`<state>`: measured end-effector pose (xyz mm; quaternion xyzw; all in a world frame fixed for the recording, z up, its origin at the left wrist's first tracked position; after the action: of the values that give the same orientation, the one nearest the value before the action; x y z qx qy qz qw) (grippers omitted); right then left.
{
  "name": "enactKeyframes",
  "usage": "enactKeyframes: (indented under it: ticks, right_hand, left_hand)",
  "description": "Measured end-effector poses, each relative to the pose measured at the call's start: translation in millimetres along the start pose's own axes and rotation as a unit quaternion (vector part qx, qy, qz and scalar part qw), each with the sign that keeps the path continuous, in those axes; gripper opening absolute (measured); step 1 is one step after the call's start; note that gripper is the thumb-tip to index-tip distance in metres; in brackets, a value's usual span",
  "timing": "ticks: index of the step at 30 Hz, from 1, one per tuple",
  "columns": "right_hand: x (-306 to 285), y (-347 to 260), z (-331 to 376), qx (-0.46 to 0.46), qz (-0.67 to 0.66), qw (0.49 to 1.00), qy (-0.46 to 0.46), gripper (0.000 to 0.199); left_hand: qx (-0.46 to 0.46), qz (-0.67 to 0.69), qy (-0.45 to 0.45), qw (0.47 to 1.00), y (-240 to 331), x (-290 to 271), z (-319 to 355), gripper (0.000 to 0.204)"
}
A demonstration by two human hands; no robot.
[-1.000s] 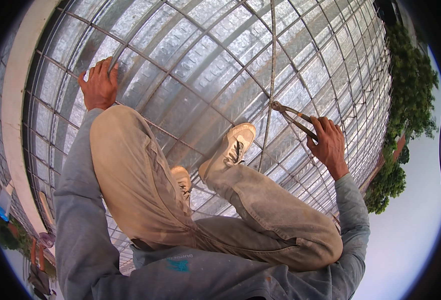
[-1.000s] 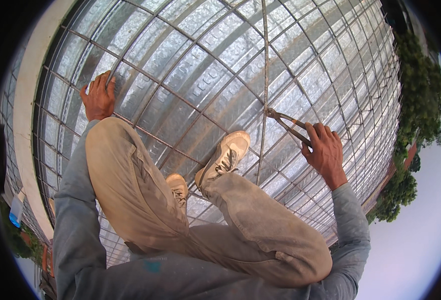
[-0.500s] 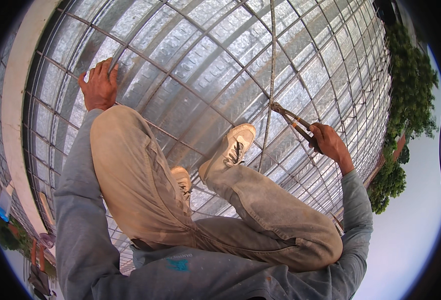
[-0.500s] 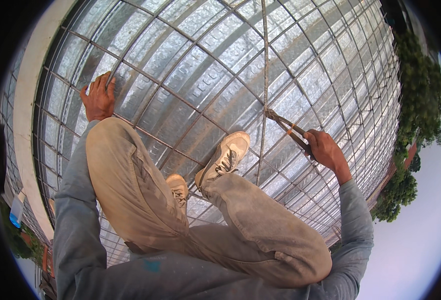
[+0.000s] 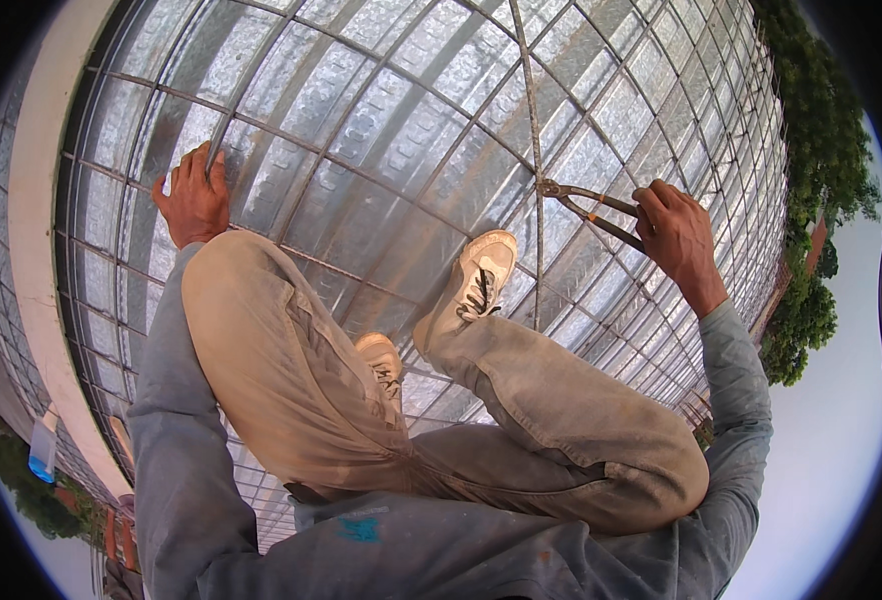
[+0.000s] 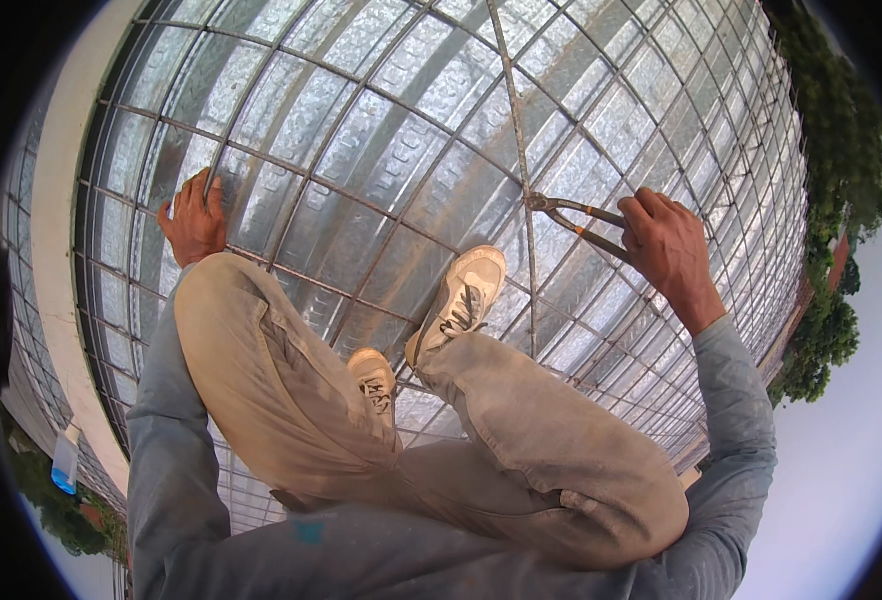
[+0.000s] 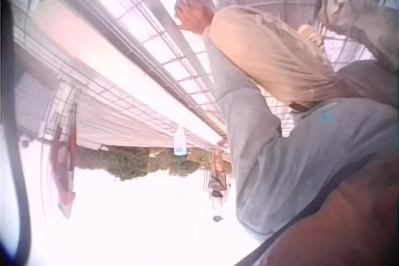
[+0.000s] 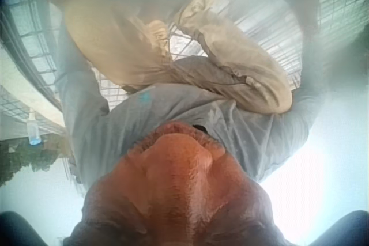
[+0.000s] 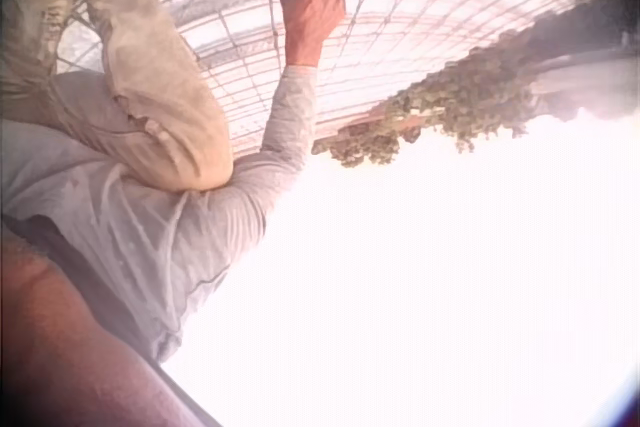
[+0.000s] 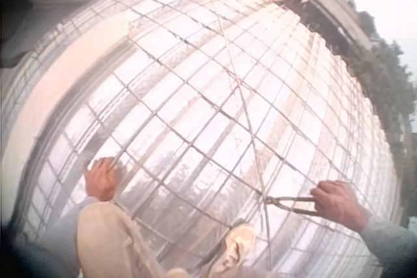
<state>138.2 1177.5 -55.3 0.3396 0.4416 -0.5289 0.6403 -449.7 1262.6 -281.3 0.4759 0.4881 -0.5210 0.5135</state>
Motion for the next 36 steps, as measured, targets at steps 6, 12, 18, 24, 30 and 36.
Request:
enactKeyframes:
  ticks: [6, 12, 18, 24, 30, 36]
  right_hand:
    - [68.0, 10.9, 15.6, 0.091, -0.052, 0.982, -0.159, 0.092]
    - [134.9, 40.7, 6.7, 0.136, -0.004, 0.990, -0.041, 0.109]
    - [154.3, 48.7, -15.3, 0.072, 0.075, 0.994, -0.024, 0.100]
    - [146.2, 63.3, 2.1, 0.005, 0.124, 0.992, -0.019, 0.046]
    - [128.8, 49.7, 38.5, 0.106, -0.023, 0.986, -0.124, 0.047]
    - [117.8, 29.7, 47.9, 0.007, 0.054, 0.996, -0.069, 0.038]
  left_hand:
    - [-0.004, 0.011, -0.010, 1.000, -0.3, 3.0, 3.7, 0.048]
    - [-0.003, -0.010, -0.025, 1.000, 4.2, -3.2, -0.3, 0.048]
    - [-0.001, 0.010, -0.012, 1.000, -5.4, 5.0, 0.4, 0.049]
    - [0.003, 0.005, -0.014, 1.000, -5.4, 4.2, -0.1, 0.047]
    - [0.006, -0.006, -0.020, 1.000, -3.7, 5.3, 0.9, 0.045]
    - [0.014, -0.007, 0.008, 1.000, -1.6, 1.4, 1.6, 0.046]
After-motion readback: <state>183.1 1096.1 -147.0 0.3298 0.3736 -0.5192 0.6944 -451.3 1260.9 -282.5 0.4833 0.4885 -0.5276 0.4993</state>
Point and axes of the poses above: each hand's wrist, its own z-axis away from the middle knuckle, its own x-axis out of the palm, y = z × x, the point moved 5 cm from there along -z, towards the middle knuckle, and after that the axes turned 6 degrees about y, right-handed, at the moved point
